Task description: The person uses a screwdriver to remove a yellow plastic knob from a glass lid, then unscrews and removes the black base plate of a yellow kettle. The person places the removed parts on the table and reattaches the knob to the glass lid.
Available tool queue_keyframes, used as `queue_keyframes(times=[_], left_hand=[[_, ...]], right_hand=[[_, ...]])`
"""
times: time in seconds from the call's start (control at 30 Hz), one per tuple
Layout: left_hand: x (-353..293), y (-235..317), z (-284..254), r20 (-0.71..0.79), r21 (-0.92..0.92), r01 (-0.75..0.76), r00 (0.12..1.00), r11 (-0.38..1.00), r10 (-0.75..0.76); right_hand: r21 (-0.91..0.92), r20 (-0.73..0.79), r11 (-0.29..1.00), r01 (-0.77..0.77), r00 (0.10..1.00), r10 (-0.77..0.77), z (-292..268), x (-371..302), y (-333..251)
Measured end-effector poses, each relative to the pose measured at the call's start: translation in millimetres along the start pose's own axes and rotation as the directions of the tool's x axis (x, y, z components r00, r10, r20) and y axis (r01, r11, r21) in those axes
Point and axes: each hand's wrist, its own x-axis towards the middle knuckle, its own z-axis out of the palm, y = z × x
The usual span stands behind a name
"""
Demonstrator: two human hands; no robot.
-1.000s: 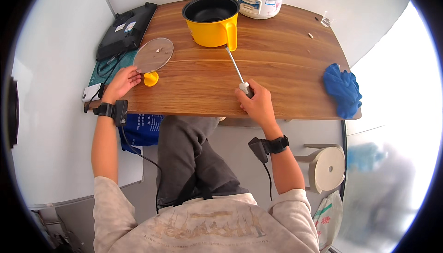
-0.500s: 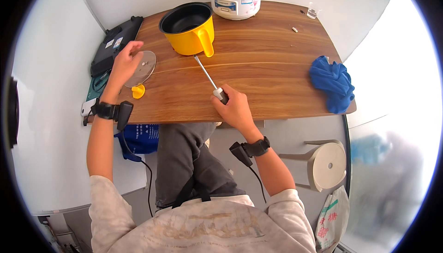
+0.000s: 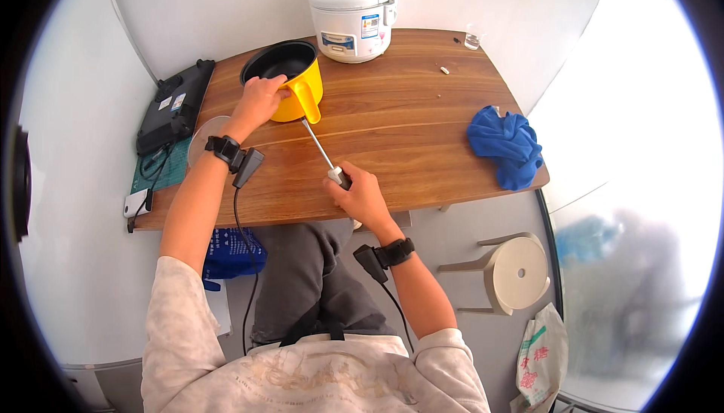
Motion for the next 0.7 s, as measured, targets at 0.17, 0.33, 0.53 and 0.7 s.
queue_keyframes(times=[0.17, 0.33, 0.53, 0.7], left_hand=[[-21, 12, -40, -0.223, -0.347, 0.049, 0.966, 0.937, -0.133], [-76, 13, -86, 0.13, -0.892, 0.245, 0.944, 0.381, -0.304], [-146, 34, -62, 0.384, -0.892, 0.237, 0.847, -0.386, -0.368], [-170, 40, -31, 0.491, -0.698, 0.206, 0.835, -0.686, -0.249]], right_hand=[[0.233, -0.03, 0.971, -0.045, 0.998, 0.054, -5, 0, 5], [0.431, -0.155, 0.902, -0.005, 0.985, 0.08, -2, 3, 7], [0.52, -0.263, 0.848, 0.1, 0.964, 0.048, 2, 9, 13], [0.577, -0.278, 0.81, 0.099, 0.957, 0.081, 2, 9, 15]])
